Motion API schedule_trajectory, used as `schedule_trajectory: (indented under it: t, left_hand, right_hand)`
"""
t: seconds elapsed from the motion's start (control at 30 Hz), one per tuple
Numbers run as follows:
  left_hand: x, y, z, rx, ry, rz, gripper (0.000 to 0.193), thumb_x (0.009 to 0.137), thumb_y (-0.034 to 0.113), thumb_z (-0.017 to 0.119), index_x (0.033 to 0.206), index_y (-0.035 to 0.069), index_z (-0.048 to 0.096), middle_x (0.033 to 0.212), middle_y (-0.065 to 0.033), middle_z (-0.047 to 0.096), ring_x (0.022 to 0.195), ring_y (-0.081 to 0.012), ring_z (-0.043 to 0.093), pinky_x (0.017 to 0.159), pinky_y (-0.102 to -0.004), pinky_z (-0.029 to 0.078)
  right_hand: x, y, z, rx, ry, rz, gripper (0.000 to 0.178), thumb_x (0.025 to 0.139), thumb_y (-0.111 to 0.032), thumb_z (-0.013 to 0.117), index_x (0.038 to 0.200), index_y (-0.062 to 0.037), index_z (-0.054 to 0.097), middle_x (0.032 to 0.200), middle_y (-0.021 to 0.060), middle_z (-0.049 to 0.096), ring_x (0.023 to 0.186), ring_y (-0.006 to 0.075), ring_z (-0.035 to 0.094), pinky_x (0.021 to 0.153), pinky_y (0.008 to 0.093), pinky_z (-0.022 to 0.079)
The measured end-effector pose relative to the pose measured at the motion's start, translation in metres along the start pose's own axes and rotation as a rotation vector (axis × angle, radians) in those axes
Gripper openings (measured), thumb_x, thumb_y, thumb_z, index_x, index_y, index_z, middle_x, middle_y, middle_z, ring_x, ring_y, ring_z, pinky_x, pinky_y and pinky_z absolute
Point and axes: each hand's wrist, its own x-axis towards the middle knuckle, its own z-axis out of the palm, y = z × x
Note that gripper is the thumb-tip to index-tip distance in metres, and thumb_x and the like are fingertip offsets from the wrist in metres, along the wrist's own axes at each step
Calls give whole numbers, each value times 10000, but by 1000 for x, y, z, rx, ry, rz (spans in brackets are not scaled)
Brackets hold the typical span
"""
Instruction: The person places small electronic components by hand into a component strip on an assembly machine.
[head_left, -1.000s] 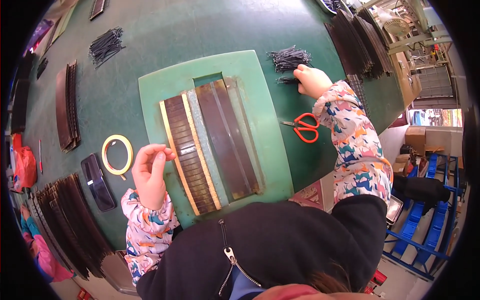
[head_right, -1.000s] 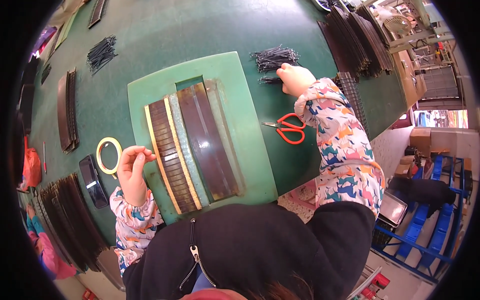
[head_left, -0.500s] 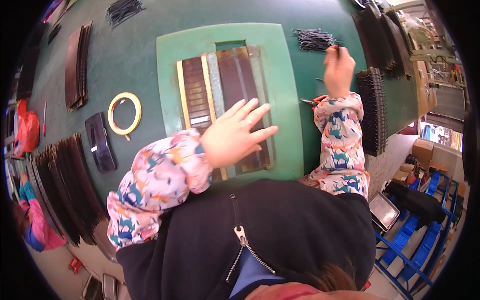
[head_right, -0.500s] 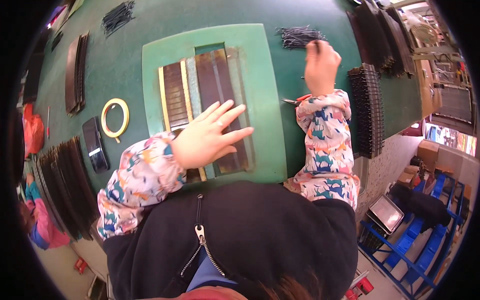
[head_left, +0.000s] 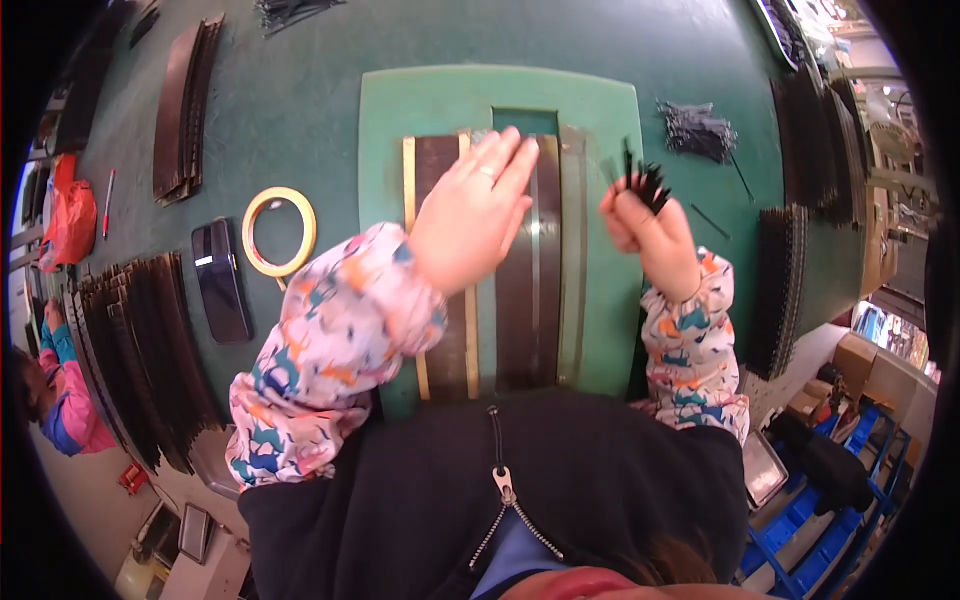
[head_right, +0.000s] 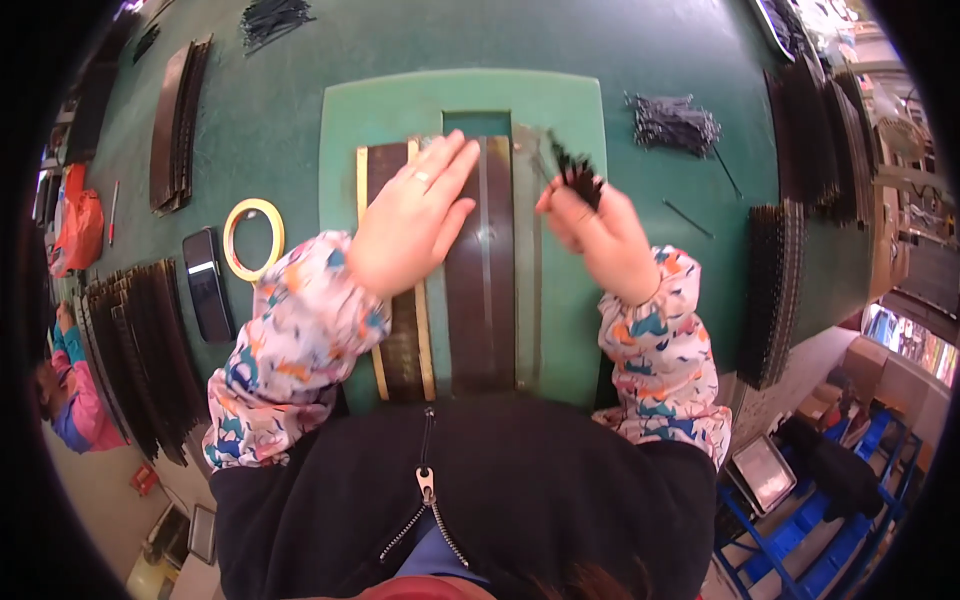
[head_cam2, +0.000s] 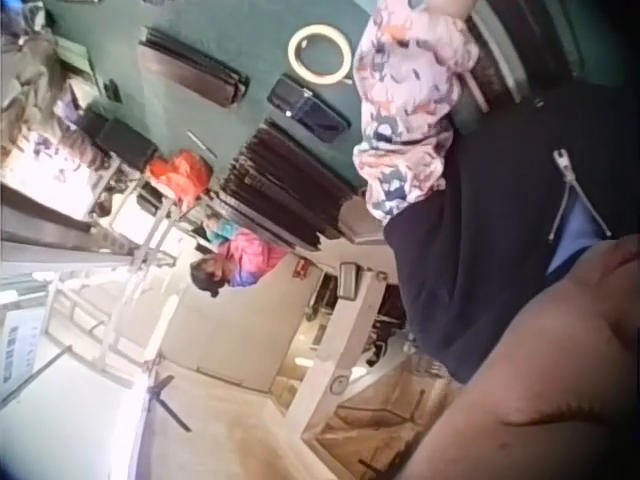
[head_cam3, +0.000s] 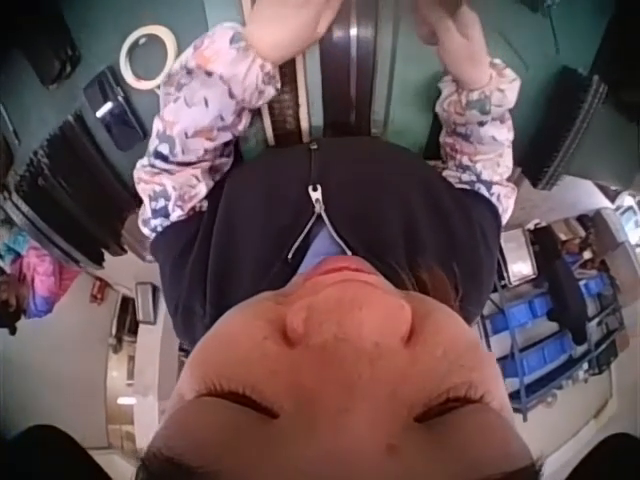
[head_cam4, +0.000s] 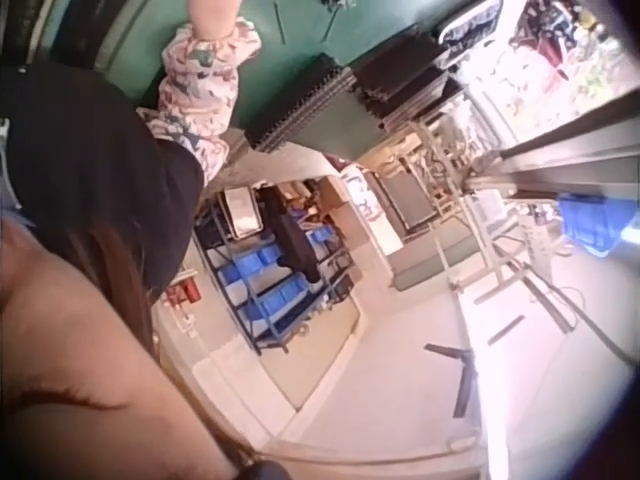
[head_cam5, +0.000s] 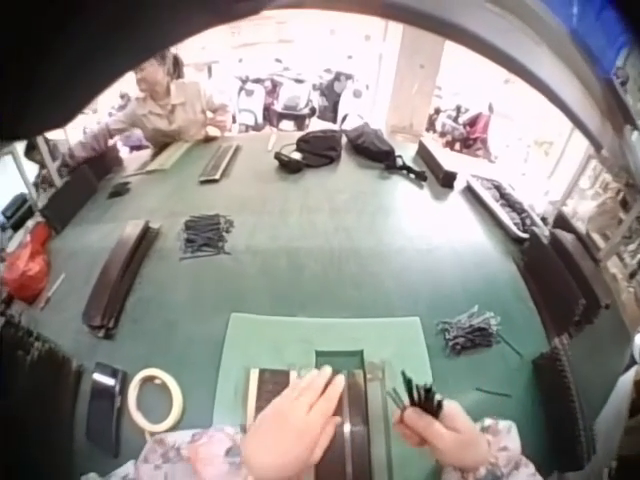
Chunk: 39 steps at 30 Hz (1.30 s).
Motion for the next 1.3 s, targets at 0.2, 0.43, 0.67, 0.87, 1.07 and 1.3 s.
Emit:
schedule_trajectory:
  t: [0.2,0.43,0.67,0.87,1.07,1.3]
  left_hand:
    - [21,-9,-14,447,323,85,382,854,170,666,1166,-36,587,1137,-176,634,1066,-328,610,943,-413,473]
    - [9,12,-22,-1131,243,-521,372,890,268,679,1104,-31,630,860,-57,687,776,-147,649,722,-292,522]
    - [-7,7,-33,-729,216,-680,323,846,235,709,1091,30,658,676,-23,647,566,-132,607,498,-283,474]
    - [-20,4,-8,427,85,-61,290,762,188,735,1032,95,687,601,-35,569,521,-181,581,452,-308,452]
    - [-21,-2,-18,370,179,-27,276,767,190,735,1024,101,685,593,-15,517,512,-170,561,459,-309,442]
    - [-18,-9,-17,479,330,-93,290,771,183,730,1050,114,684,612,1,495,508,-165,551,458,-309,436]
  right_hand:
    - [25,1,3,-172,-79,-65,169,974,-170,542,977,-8,590,724,-48,513,629,37,409,551,208,341]
    - [39,-22,28,-286,-211,-48,142,942,-121,591,961,19,606,771,-39,556,697,27,430,597,216,381]
    - [55,-13,6,-497,36,-53,166,914,-131,627,908,35,625,661,-46,522,615,46,405,528,249,354]
    - [75,-10,5,-603,25,-63,201,890,-146,649,833,45,622,595,-3,505,574,63,399,502,279,347]
    - [87,-6,11,-676,-14,-89,230,877,-156,650,810,60,604,575,76,505,542,102,403,502,307,361]
    - [89,-8,13,-707,-23,-71,233,879,-162,647,811,57,607,571,107,494,535,115,404,504,310,366]
